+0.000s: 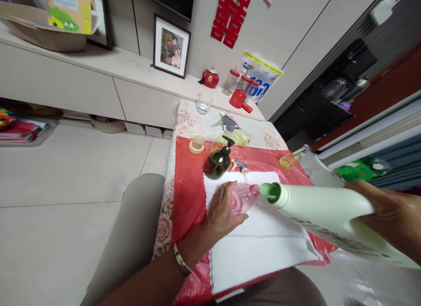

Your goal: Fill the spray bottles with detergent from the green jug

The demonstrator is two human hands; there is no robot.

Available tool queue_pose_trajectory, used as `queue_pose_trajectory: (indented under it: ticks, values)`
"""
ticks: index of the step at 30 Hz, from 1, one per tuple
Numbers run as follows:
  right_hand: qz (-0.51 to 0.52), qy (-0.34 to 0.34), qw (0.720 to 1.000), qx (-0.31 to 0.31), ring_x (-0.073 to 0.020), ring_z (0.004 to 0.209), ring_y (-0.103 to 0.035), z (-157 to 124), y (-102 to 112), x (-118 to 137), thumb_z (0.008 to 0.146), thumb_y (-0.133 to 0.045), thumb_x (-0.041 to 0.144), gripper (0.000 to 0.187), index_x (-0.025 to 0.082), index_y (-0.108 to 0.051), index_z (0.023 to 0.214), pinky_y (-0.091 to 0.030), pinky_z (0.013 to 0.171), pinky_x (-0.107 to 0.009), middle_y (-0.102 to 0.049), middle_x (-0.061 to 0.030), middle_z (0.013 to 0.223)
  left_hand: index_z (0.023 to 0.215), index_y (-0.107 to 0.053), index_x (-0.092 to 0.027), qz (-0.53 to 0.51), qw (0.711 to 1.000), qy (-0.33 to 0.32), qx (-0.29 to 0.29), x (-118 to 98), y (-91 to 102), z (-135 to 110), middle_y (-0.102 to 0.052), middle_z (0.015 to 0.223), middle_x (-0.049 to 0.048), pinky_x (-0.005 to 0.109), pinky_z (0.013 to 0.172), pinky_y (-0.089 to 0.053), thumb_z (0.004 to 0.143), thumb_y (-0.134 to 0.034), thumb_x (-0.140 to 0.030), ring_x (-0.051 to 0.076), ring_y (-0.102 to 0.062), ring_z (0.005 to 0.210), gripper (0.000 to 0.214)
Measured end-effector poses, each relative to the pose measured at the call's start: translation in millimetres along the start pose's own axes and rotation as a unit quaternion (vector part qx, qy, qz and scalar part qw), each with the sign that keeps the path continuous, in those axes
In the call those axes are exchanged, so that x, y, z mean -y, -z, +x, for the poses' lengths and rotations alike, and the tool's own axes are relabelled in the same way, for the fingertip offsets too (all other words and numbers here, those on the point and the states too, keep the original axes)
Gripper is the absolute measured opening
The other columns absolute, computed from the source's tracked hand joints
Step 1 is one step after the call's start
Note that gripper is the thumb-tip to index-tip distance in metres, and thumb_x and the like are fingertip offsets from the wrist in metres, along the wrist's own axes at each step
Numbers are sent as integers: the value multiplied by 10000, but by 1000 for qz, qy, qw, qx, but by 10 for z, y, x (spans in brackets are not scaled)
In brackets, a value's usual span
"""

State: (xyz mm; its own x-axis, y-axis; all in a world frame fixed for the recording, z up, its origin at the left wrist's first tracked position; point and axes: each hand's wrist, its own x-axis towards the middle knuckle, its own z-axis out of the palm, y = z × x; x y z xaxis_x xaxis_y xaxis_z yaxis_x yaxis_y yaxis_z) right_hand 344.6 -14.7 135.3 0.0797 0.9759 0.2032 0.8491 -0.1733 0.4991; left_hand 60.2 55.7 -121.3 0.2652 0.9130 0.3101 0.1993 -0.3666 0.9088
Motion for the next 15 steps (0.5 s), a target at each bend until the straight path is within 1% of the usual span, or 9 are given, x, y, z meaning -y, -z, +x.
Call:
queue_pose_trajectory:
  ticks: [2, 4, 8, 10, 15]
  values:
    - [-25, 4, 999, 28, -188, 416, -485, 5, 39, 28, 688, -570, 461, 301, 423, -698, 958, -316, 431, -253, -592, 11, 577, 1412, -317, -220, 2, 1000, 0, -1, 0, -3, -2, -496, 1388, 152, 595, 1128, -431, 595, -863, -153, 379, -502, 1318, 985]
    - [-29, -7, 999, 42, -195, 423, -509, 13, 75, 59, 691, -557, 465, 303, 418, -701, 954, -324, 428, -255, -614, 9, 596, 1412, -317, -226, 3, 1000, -1, -3, 0, -5, -4, -495, 1388, 150, 596, 1128, -433, 597, -862, -148, 378, -503, 1320, 984]
    - [-40, -1, 999, 30, -204, 426, -522, 24, 84, 71, 704, -543, 494, 314, 416, -702, 963, -320, 420, -257, -615, 5, 595, 1415, -320, -220, 3, 1000, -1, -3, 1, -7, -5, -499, 1384, 152, 593, 1127, -434, 595, -863, -145, 373, -506, 1318, 986]
    - [-46, 10, 999, 27, -201, 426, -523, 20, 68, 55, 714, -543, 487, 314, 420, -698, 978, -316, 419, -251, -605, 6, 585, 1413, -325, -207, 5, 1000, -2, -3, 0, -5, -4, -501, 1383, 158, 590, 1129, -434, 594, -865, -145, 373, -507, 1315, 983]
    - [-57, 11, 998, 11, -189, 412, -497, 11, 53, 50, 711, -555, 448, 316, 425, -699, 991, -297, 414, -237, -608, 4, 597, 1409, -332, -187, 5, 1000, -1, -4, -9, 5, -3, -506, 1383, 170, 581, 1133, -433, 592, -869, -141, 368, -504, 1318, 979]
